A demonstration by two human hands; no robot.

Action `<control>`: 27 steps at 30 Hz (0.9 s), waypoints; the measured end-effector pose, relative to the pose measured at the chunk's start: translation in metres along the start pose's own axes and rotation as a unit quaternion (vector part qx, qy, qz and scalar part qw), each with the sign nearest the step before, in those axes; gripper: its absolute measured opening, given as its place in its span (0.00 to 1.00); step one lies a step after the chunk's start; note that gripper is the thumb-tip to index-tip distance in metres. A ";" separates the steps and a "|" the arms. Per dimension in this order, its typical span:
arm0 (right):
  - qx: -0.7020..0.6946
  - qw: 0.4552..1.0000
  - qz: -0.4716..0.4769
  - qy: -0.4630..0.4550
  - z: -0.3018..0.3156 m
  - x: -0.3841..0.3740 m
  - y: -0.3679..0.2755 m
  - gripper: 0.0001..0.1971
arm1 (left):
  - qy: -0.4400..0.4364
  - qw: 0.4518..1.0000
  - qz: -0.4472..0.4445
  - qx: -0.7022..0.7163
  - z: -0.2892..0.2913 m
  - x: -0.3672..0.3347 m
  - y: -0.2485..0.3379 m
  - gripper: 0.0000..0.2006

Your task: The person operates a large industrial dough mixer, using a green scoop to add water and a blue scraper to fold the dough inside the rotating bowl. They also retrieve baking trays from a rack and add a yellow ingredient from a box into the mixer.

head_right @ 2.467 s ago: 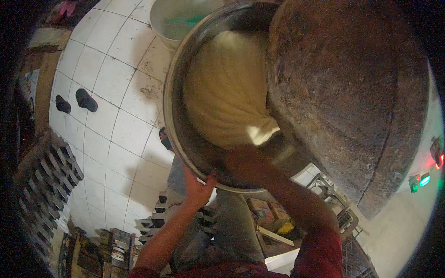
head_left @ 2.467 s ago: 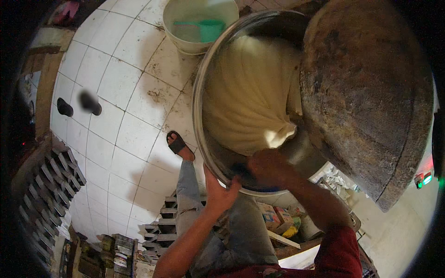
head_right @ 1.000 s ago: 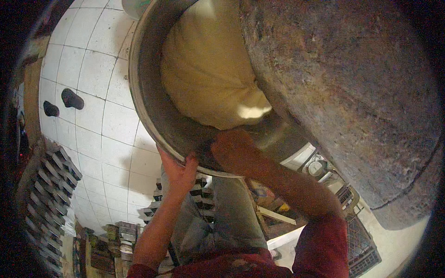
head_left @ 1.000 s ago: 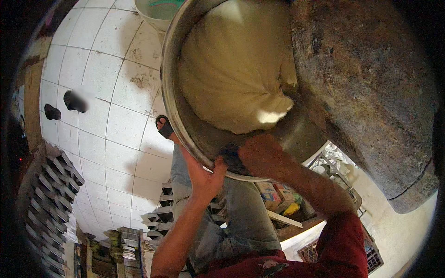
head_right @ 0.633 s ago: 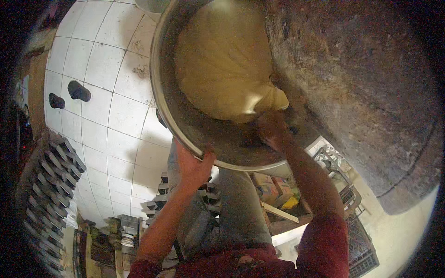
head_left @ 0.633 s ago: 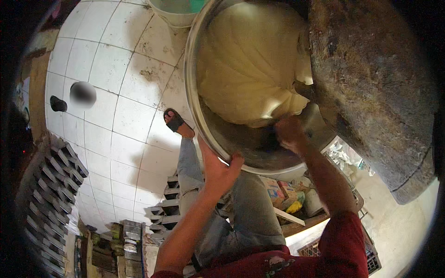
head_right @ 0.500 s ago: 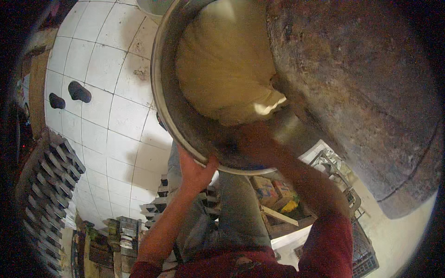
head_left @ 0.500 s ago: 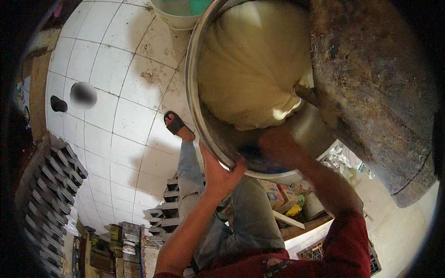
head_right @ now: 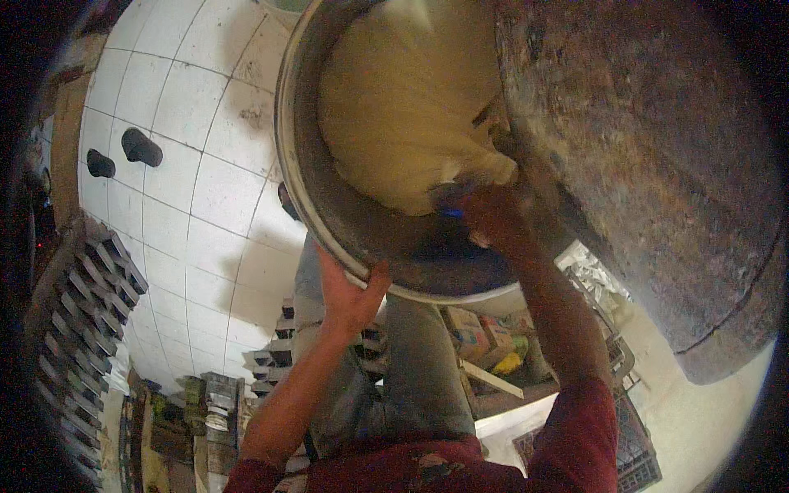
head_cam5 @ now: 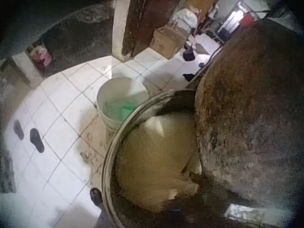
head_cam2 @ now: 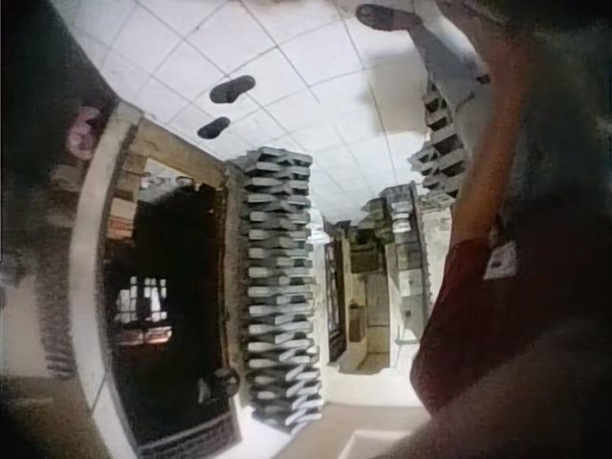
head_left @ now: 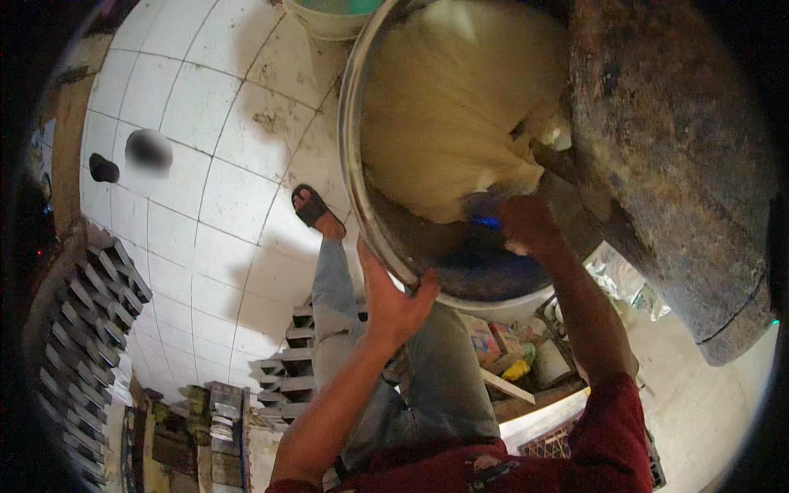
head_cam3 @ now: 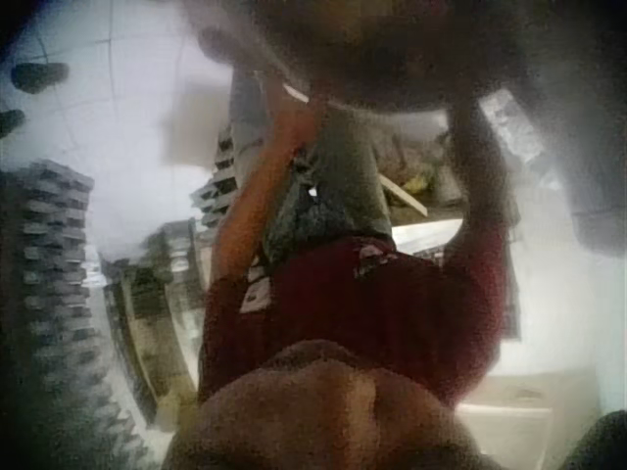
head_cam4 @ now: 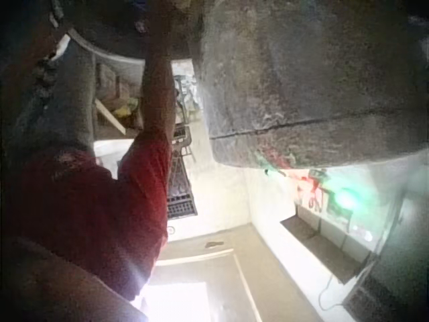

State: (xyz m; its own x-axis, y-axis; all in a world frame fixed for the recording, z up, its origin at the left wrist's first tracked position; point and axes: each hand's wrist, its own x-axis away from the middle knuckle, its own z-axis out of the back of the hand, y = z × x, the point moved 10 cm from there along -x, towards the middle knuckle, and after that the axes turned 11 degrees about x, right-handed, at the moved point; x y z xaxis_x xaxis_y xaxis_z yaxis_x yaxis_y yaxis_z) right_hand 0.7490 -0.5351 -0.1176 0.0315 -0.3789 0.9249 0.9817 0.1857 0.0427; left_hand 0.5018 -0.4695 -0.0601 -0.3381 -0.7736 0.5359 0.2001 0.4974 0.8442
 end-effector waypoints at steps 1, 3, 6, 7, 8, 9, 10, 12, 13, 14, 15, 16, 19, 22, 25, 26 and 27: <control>0.000 1.000 0.027 0.015 0.022 0.004 -0.023 0.05 | 0.016 0.999 -0.013 -0.034 0.007 -0.002 -0.001 0.43; -0.015 0.998 0.026 0.061 0.034 0.020 -0.058 0.04 | 0.026 0.999 -0.008 0.036 0.008 -0.005 -0.002 0.43; 0.012 0.994 -0.070 0.082 -0.037 0.005 0.001 0.03 | -0.007 0.998 -0.032 0.055 -0.003 -0.009 0.016 0.44; 0.005 0.999 -0.031 0.040 -0.012 0.006 -0.003 0.04 | -0.017 0.999 -0.025 0.036 -0.005 -0.010 0.020 0.44; -0.006 1.000 0.014 0.002 0.012 0.004 -0.011 0.04 | -0.025 1.000 -0.013 0.011 -0.005 -0.008 0.019 0.44; -0.021 0.998 0.066 0.008 0.061 0.017 -0.048 0.04 | -0.006 1.000 -0.002 0.007 0.003 -0.002 0.009 0.44; -0.029 0.995 0.078 0.048 0.065 0.025 -0.057 0.05 | 0.002 1.000 0.006 0.014 0.004 0.003 -0.003 0.44; -0.043 0.984 0.112 0.131 0.076 0.041 -0.081 0.08 | 0.023 0.999 -0.004 0.035 0.010 0.000 -0.016 0.44; -0.024 0.992 0.045 0.112 0.021 0.025 -0.049 0.06 | 0.026 0.998 -0.013 0.056 0.009 -0.002 -0.013 0.45; 0.001 0.995 -0.023 0.098 -0.007 0.014 -0.013 0.05 | 0.033 0.996 -0.030 0.078 0.008 -0.008 -0.009 0.45; -0.031 0.997 -0.029 0.063 0.000 0.009 -0.007 0.05 | 0.034 0.997 -0.038 0.056 0.010 -0.010 -0.003 0.45; -0.060 0.997 -0.041 0.027 0.008 0.007 0.001 0.05 | 0.031 0.998 -0.045 0.035 0.013 -0.012 0.009 0.45; -0.036 0.994 0.027 0.103 0.050 0.011 -0.048 0.05 | 0.040 0.998 -0.052 0.012 0.023 -0.010 0.002 0.44; -0.085 0.982 -0.001 0.170 0.009 0.010 -0.031 0.07 | 0.016 0.998 -0.012 0.051 0.007 -0.003 -0.005 0.43; -0.095 0.989 0.007 0.112 0.042 0.017 -0.042 0.11 | 0.011 0.999 -0.005 0.047 0.004 0.004 -0.006 0.42; -0.092 0.991 0.005 0.097 0.042 0.011 -0.039 0.11 | 0.014 0.999 -0.011 0.035 0.006 0.004 -0.007 0.42; -0.087 0.993 0.001 0.081 0.043 0.007 -0.035 0.11 | 0.011 0.999 -0.022 0.027 0.005 0.000 -0.003 0.42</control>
State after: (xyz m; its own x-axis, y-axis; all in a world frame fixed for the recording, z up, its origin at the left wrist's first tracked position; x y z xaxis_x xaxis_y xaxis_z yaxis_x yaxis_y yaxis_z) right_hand 0.7071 -0.5051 -0.0964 0.0488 -0.5216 0.8518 0.9988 0.0316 -0.0379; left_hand 0.4968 -0.4690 -0.0629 -0.3243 -0.8037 0.4989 0.1352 0.4826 0.8653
